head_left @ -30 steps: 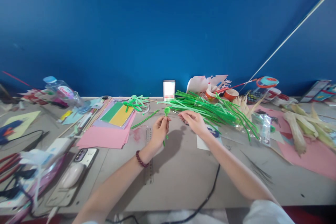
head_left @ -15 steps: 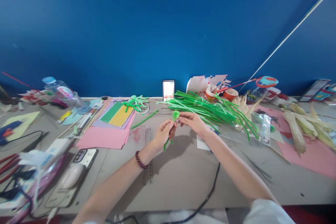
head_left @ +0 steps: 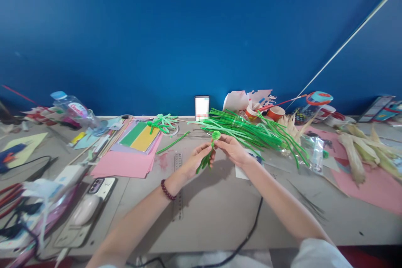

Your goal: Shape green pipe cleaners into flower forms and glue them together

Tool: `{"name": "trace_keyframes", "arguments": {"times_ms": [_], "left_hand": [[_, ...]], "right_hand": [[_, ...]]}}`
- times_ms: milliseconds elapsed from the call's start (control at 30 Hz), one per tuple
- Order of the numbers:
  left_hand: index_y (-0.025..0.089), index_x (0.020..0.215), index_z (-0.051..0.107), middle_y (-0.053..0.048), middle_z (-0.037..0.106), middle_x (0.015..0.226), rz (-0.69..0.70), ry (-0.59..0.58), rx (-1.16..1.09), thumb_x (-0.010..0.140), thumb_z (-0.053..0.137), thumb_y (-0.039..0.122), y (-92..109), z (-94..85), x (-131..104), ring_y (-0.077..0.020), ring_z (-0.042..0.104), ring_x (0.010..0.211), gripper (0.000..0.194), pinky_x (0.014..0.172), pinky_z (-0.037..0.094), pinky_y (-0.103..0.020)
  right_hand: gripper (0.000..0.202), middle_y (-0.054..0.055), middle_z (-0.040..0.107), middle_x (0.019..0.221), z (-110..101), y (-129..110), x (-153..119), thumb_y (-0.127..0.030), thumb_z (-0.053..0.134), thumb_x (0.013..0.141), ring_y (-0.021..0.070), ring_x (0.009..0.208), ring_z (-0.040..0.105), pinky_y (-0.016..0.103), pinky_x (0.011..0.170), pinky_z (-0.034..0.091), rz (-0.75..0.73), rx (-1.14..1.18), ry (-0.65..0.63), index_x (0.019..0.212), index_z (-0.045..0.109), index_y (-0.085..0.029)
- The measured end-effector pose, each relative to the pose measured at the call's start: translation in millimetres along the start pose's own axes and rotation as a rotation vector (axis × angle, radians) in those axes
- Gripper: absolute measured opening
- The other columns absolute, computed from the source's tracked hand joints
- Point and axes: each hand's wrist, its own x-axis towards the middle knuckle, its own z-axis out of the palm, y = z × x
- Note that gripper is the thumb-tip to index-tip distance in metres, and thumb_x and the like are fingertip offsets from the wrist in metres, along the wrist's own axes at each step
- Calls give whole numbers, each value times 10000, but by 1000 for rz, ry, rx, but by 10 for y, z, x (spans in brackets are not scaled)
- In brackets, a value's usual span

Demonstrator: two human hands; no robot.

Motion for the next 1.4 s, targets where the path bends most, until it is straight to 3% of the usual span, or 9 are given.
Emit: {"name": "trace_keyframes", "arguments": {"times_ms": [233, 367, 533, 633, 767, 900, 1067, 1167, 1400], "left_hand": [[124, 764, 676, -16, 679, 707, 51, 276, -187, 634, 812, 293, -190, -176, 162, -87, 608, 635, 253, 634, 470, -192], [132, 768, 663, -40, 687, 759, 40, 307, -194, 646, 797, 358, -158, -330, 215, -100, 630, 699, 289, 663, 486, -189], [161, 698, 595, -11, 603, 644, 62, 295, 482, 787, 524, 611, -35, -614, 260, -100, 550, 574, 463, 585, 457, -231], [158, 558, 568, 23, 506, 479, 19, 275, 747, 685, 666, 530, -45, -740, 270, -97, 423, 455, 405, 477, 330, -233], [170, 482, 506, 24, 460, 463, 61, 300, 1124, 677, 697, 420, -127, -769, 244, -112, 394, 495, 371, 521, 277, -252], [162, 727, 619, -7, 553, 605, 126, 338, 1347, 690, 708, 435, -73, -712, 199, -158, 493, 601, 290, 577, 339, -268], [229, 1297, 478, -89, 619, 1128, 389, -37, 1053, 746, 704, 376, 317, -598, 130, -175, 600, 901, 613, 746, 486, -286], [240, 1237, 552, -112, 562, 1271, 537, -144, 995, 815, 647, 346, 539, -485, 25, -197, 578, 1065, 445, 866, 490, -320], [242, 1038, 671, -74, 667, 1027, 572, -236, 1270, 881, 553, 306, 644, -294, -159, -193, 609, 976, 207, 900, 454, -322]], "right_hand": [[232, 18, 649, 784, 5, 113, 60, -380, 672, 736, 161, 732, 587, 303, 713, 457, -78, -360, 97, 833, 646, -171], [239, 22, 666, 797, -7, 121, 78, -399, 650, 756, 170, 785, 613, 304, 759, 463, -57, -283, 138, 851, 618, -182], [298, -35, 594, 645, -37, 42, 59, -452, 694, 732, 129, 616, 607, 279, 666, 483, 55, 60, 111, 807, 563, -194], [316, -58, 556, 633, -35, 25, 32, -459, 706, 733, 80, 454, 519, 246, 497, 426, 105, 84, 42, 828, 573, -189], [323, -38, 564, 679, -19, 22, 1, -463, 701, 740, 44, 426, 439, 219, 413, 325, 192, 43, -10, 826, 615, -164], [309, 5, 605, 759, -19, -2, -4, -406, 732, 713, 54, 525, 471, 215, 466, 341, 243, 56, -85, 867, 672, -145], [319, 9, 610, 677, -44, -12, 3, -445, 707, 733, 62, 515, 463, 222, 487, 352, 240, -100, -126, 804, 694, -135], [341, 6, 595, 628, -47, -9, -8, -466, 688, 756, 65, 520, 479, 212, 494, 356, 251, -181, -188, 762, 694, -125], [320, 31, 665, 802, -28, -48, -68, -427, 685, 771, 75, 607, 525, 213, 581, 420, 251, -200, -324, 925, 718, -149]]}}
